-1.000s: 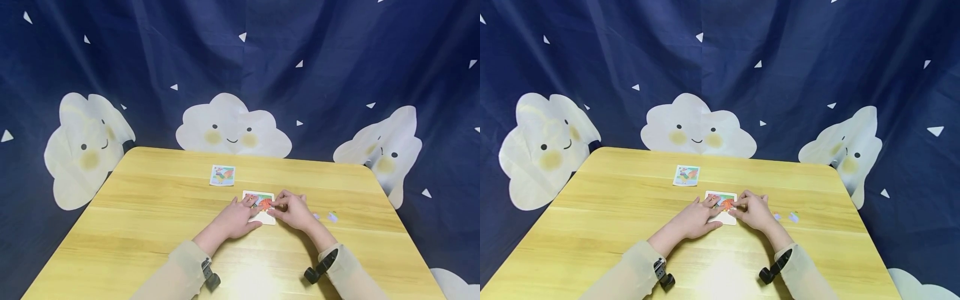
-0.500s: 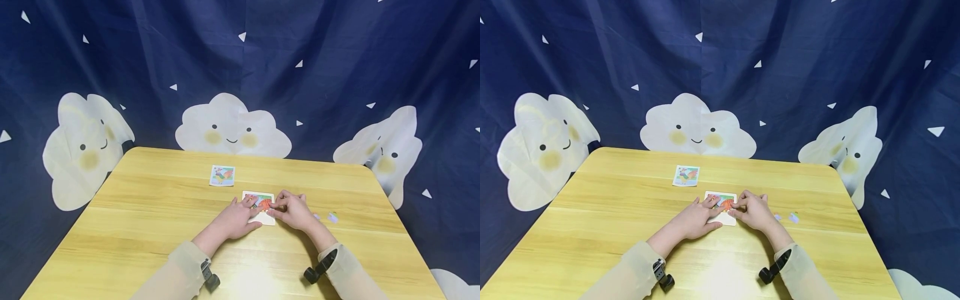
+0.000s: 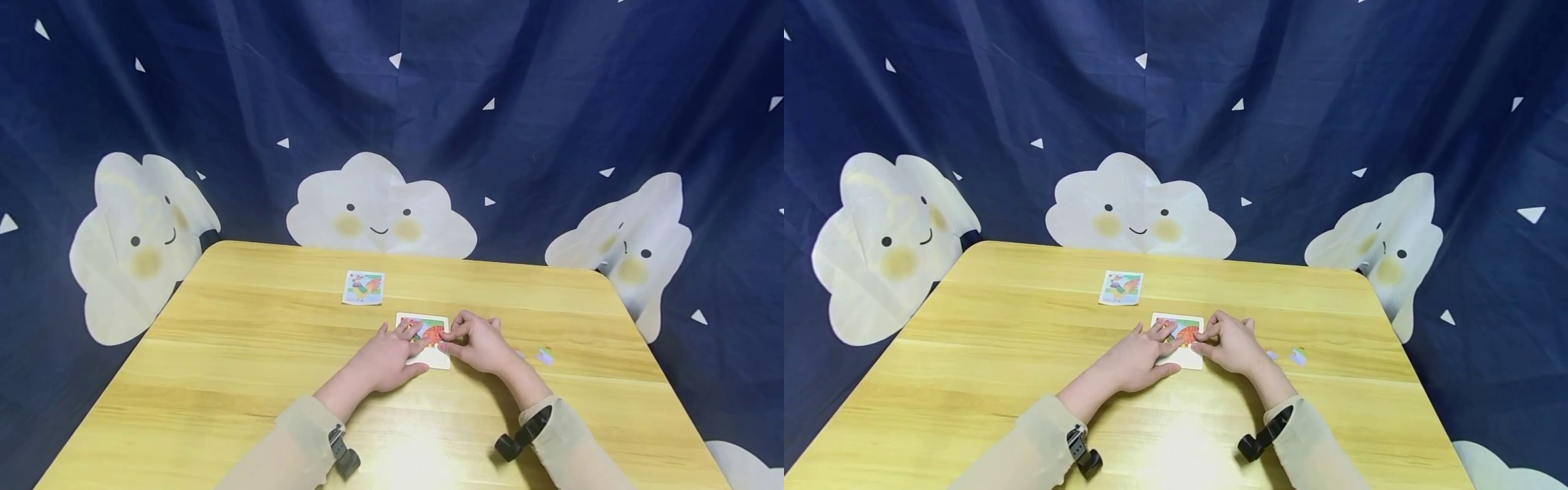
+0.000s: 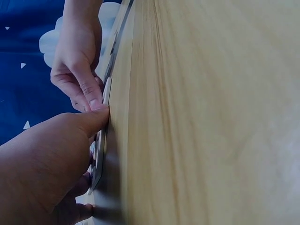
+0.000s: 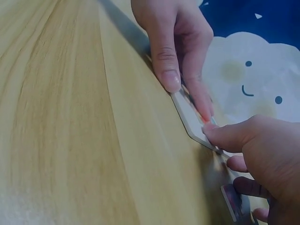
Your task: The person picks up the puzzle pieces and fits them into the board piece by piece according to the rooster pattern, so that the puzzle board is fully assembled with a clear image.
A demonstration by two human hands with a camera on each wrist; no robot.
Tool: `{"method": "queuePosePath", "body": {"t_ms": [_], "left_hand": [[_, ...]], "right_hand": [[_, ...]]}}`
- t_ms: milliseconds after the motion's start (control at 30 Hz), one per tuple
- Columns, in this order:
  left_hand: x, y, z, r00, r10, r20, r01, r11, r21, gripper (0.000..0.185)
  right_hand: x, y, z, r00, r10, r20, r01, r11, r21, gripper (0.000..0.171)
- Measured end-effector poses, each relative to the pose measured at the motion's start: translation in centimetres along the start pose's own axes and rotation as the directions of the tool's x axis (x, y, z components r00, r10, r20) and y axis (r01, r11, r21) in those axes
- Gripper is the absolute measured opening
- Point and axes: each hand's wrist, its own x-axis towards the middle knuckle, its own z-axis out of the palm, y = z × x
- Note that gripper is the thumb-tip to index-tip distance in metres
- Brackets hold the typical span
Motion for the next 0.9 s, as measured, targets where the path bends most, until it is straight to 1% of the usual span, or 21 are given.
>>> {"method": "queuePosePath", "body": {"t_ms": [300, 533, 700, 900], "left_hand": [[-0.3, -0.2, 0.2, 1.0, -0.008, -0.003, 0.008, 1.0, -0.03, 0.065], [-0.1, -0.5, -0.1, 1.0, 0.021, -0.017, -0.021, 1.0, -0.016, 0.069], [-0.4, -0.9, -0.4, 0.999, 0.04, -0.033, -0.042, 0.996, -0.075, 0.07], [-1.2, -2.2, -0.6, 0.997, 0.039, -0.059, -0.046, 0.991, -0.125, 0.073]], "right_hand": [[-0.2, -0.1, 0.4, 1.0, 0.011, 0.001, -0.011, 1.0, 0.01, 0.021], [-0.2, 0.2, 0.4, 1.0, 0.011, -0.01, -0.011, 1.0, 0.025, 0.02], [-0.2, 0.4, 0.2, 1.0, 0.013, -0.01, -0.012, 1.0, 0.028, 0.022], [-0.1, 0.5, 0.3, 1.0, 0.012, -0.01, -0.011, 1.0, 0.026, 0.023]]}}
